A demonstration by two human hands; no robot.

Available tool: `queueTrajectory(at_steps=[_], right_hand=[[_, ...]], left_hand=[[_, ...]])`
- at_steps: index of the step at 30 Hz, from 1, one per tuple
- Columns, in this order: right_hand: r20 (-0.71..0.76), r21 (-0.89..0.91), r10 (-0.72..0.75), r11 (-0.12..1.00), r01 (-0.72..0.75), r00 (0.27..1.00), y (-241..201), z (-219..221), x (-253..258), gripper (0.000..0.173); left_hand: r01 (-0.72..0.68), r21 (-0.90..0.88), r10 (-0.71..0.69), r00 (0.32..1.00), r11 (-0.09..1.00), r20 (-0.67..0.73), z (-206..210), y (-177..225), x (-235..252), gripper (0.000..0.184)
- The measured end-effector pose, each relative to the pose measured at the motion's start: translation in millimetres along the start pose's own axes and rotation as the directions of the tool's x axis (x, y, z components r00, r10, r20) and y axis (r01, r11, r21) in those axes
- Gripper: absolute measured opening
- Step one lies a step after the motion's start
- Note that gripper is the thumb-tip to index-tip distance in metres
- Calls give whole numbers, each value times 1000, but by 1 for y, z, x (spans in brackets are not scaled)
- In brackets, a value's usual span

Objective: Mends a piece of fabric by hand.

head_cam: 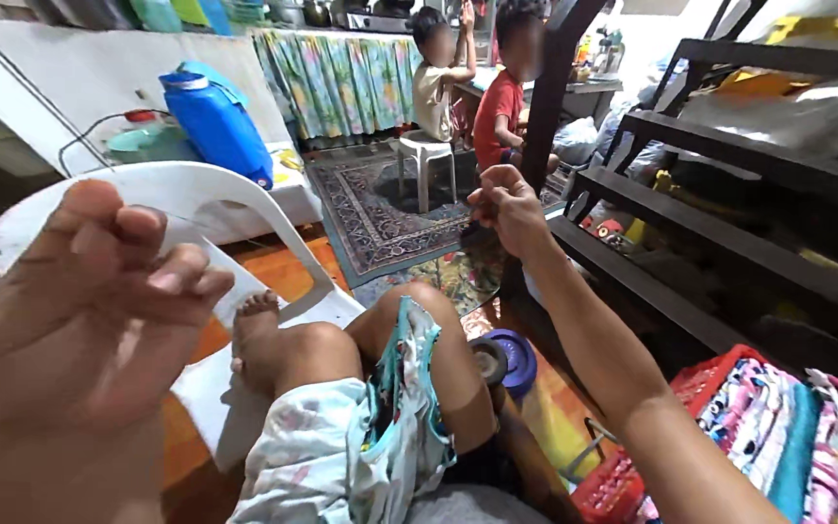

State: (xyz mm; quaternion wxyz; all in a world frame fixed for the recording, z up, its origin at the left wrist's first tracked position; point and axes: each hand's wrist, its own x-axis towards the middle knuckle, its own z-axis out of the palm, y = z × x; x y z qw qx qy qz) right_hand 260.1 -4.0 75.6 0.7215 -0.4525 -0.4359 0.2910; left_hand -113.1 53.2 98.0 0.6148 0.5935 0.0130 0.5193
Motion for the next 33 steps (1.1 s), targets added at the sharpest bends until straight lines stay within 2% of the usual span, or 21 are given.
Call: queueTrajectory(at_steps=[2,3,6,8,11,15,17,19,23,26,30,33], right_hand=[[-8,-30,5,1000,-6,1000,-3,-6,1,17],[3,-56,10,998,-10,1000,-5,-7,-1,16],[135,-175,-17,984,40,991,-11,-4,-13,14],[235,-235,-54,966,111,970,-18,5,-23,10],[437,-290,-169,903,316,884,-27,26,-46,8],[686,-335,-209,759,558,697,-33,64,-77,9],[716,-381,-230,663,644,660,-29,83,-88,9],[696,-411,-280,600,686,662,-25,98,-94,9],[612,-397,-369,621,675,700,-17,114,-94,19],[543,-321,-373,736,596,752,-10,119,-88,28],[505,-106,-264,926,363,822,0,116,-77,29],[491,123,-120,990,67,863,5,111,-73,22]], left_hand=[[-34,-11,35,995,999,90,-10,-1,4,33],[-37,-8,37,996,999,75,-4,3,7,32],[-13,7,14,992,1000,-124,27,15,14,34],[21,25,-17,987,999,-160,37,23,18,38],[77,23,-70,971,997,-231,48,32,22,49],[118,-5,-116,972,993,-206,56,41,26,49],[122,-7,-121,971,992,-208,61,43,26,47],[124,-6,-123,973,992,-195,63,44,25,48],[132,-28,-135,980,991,-147,60,43,22,49],[142,-46,-147,975,989,-169,59,41,21,47],[179,-20,-178,950,984,-258,55,28,17,45],[226,-27,-223,922,974,-318,51,19,15,43]])
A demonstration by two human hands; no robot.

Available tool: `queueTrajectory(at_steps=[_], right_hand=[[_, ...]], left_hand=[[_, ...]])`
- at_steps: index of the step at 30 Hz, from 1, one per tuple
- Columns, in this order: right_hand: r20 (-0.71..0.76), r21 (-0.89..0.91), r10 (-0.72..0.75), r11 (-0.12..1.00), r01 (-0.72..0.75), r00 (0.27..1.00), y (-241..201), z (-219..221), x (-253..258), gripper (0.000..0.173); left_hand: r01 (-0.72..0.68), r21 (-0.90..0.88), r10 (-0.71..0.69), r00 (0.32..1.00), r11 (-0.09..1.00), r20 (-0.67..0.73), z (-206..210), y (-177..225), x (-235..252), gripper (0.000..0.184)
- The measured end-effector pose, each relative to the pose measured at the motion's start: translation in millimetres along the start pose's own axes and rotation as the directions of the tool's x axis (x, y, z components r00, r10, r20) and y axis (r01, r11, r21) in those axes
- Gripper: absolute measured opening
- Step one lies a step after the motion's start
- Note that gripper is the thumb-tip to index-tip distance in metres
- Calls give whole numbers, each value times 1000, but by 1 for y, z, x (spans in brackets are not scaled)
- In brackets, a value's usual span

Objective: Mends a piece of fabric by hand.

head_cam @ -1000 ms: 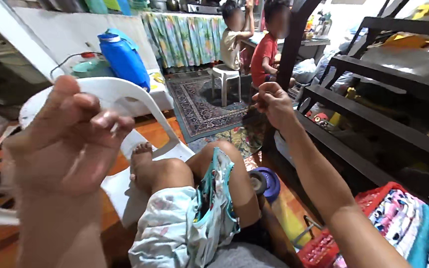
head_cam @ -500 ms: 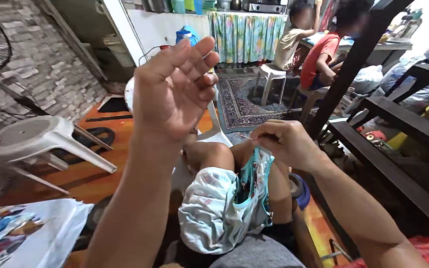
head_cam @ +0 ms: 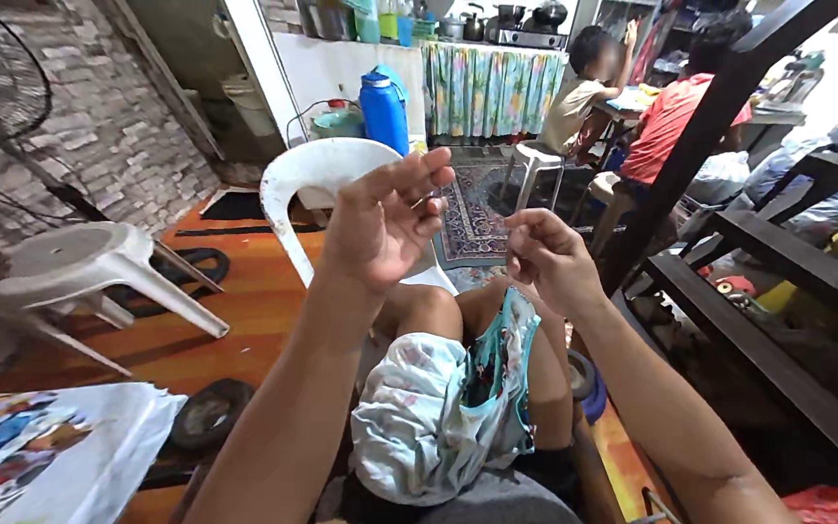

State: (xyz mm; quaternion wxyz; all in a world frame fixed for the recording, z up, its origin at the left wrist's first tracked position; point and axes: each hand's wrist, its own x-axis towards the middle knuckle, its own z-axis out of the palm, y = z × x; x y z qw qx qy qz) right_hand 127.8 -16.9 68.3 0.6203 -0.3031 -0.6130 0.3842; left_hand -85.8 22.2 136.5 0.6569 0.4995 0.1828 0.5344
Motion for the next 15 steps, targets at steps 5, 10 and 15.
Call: queueTrajectory(at_steps=[5,10,15], right_hand=[[-39,175,87,981,-79,995,-7,-13,3,25],[-118,-342,-50,940,7,992,-20,-23,32,17],[252,-800,-53,550,239,966,-39,-21,52,22]], left_hand=[[44,-12,-44,999,999,-13,-4,-3,3,43],[12,75,-19,995,997,98,-2,3,6,43],[-24,182,-21,969,983,246,4,4,13,46]])
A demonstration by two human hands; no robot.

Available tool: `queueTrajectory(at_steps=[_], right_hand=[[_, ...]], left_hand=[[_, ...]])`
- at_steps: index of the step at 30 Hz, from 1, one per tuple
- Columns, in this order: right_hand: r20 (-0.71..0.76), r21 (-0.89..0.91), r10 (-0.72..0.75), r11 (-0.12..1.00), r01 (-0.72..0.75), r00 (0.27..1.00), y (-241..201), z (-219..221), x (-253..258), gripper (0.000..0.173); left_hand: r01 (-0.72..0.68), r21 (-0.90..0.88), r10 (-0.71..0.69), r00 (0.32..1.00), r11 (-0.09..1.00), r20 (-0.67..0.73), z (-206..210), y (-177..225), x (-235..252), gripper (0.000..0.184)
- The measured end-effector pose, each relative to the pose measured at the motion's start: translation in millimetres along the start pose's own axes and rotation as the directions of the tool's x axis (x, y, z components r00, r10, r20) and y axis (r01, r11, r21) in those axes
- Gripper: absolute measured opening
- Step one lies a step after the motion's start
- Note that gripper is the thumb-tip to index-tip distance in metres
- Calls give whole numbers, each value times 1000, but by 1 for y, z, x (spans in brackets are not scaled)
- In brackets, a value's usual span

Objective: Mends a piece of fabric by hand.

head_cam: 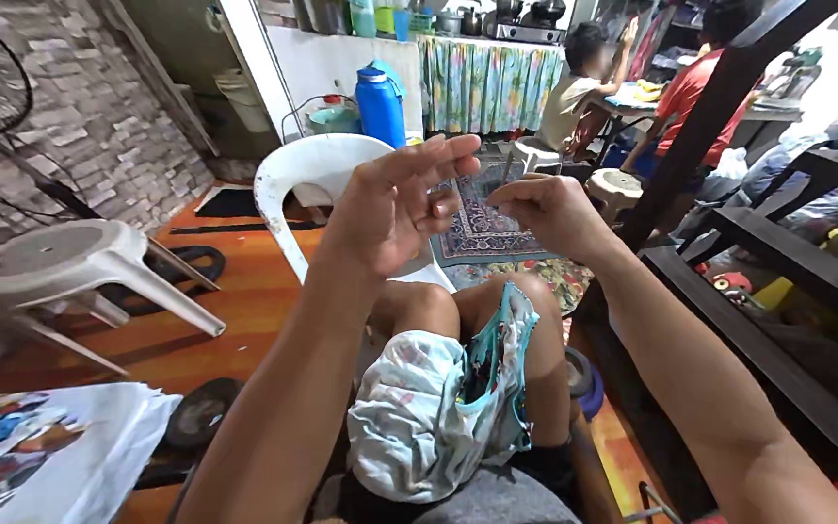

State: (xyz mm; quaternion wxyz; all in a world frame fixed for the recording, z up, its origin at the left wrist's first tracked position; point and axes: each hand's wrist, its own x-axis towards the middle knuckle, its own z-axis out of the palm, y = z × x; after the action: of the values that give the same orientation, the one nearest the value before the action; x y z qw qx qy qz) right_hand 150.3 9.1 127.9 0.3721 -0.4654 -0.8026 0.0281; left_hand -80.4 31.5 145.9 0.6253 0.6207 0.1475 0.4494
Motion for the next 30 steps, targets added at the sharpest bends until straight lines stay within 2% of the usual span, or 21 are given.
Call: queueTrajectory(at_steps=[2,4,7,10,13,16,18,21,24,27,30], right_hand=[[68,57,-79,996,75,995,-4,-5,-1,21],[121,240,-78,970,48,990,-6,-10,-3,19],[179,518,-13,851,-83,984,-6,-15,-7,31],[184,713,-65,696,-87,981,12,-13,-9,40],[193,817,-59,563,-127,979,26,-12,-9,29],[198,854,61,480,-203,978,28,-15,-7,26],[181,839,189,482,-252,965,27,-18,-4,26],[100,810,366,510,-289,925,26,-25,8,17],[-24,835,533,476,-276,846,22,-40,22,13],[-154,831,540,523,-187,828,16,-63,36,14],[-239,787,470,606,-113,850,3,-88,52,13]], left_hand=[[21,15,-21,1000,1000,-9,0,-1,3,44],[37,-2,-38,999,999,-33,-3,-5,6,44],[89,-38,-93,991,995,-95,-7,-12,10,45],[137,-31,-139,985,990,-99,-12,-24,12,42],[169,-39,-173,980,985,-101,-14,-35,14,39],[211,39,-203,968,977,-146,-13,-42,16,34],[208,104,-199,976,973,-90,-17,-49,16,29],[280,94,-278,960,955,-39,-18,-52,15,29],[352,69,-350,936,934,-29,-19,-52,14,21],[312,56,-313,950,948,2,-18,-55,13,20],[109,-98,-110,994,989,-9,-11,-68,12,25]])
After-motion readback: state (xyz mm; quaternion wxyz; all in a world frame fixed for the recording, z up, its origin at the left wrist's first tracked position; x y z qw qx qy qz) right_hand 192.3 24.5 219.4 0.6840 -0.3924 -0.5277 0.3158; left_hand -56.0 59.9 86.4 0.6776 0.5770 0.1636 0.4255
